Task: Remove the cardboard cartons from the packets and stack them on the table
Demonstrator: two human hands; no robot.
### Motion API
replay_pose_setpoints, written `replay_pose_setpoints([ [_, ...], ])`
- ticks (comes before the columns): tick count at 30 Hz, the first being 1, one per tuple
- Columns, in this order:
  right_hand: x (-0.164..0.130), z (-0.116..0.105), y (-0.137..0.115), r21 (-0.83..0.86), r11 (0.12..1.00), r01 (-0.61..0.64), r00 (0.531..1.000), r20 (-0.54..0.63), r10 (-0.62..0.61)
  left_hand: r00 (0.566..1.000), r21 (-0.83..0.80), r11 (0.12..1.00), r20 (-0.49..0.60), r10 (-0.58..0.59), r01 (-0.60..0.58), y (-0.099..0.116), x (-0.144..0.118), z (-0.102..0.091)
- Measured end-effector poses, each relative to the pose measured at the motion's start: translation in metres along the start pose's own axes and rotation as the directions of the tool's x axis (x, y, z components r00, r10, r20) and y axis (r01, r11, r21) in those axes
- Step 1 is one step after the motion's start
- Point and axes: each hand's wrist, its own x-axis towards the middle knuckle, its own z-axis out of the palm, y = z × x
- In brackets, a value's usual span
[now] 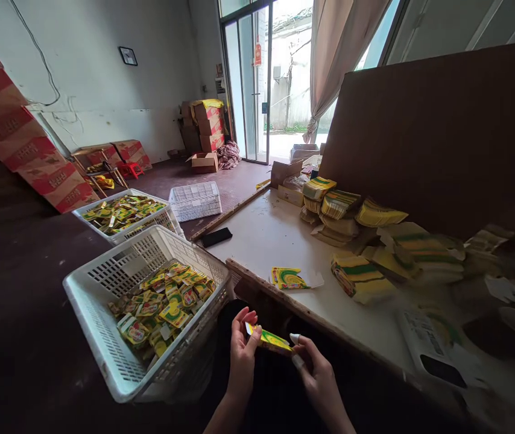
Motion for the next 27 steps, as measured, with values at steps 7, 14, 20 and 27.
replay_pose_setpoints([
  [7, -0.001, -0.010, 0.004, -0.151, 0.985, 0.079, 0.983, -0.150, -0.102, 1.000, 0.022, 1.000, 0.031, 0.000, 0.000, -0.009, -0.007, -0.001],
  [14, 0.001, -0.019, 0.008, -0.150, 0.987, 0.054, 0.974, -0.210, -0.085, 0.995, 0.035, 0.999, 0.101, -0.014, 0.011, -0.027, -0.014, -0.001],
  [20, 0.001, -0.024, 0.008, 0.015, 1.000, 0.018, 0.975, -0.222, -0.014, 0.989, 0.033, 0.999, 0.145, -0.040, 0.036, -0.029, -0.018, 0.006],
  [27, 0.002, -0.021, 0.011, 0.019, 0.998, -0.053, 0.967, -0.246, 0.056, 0.984, 0.054, 0.998, 0.171, -0.044, 0.035, -0.031, -0.018, 0.005],
])
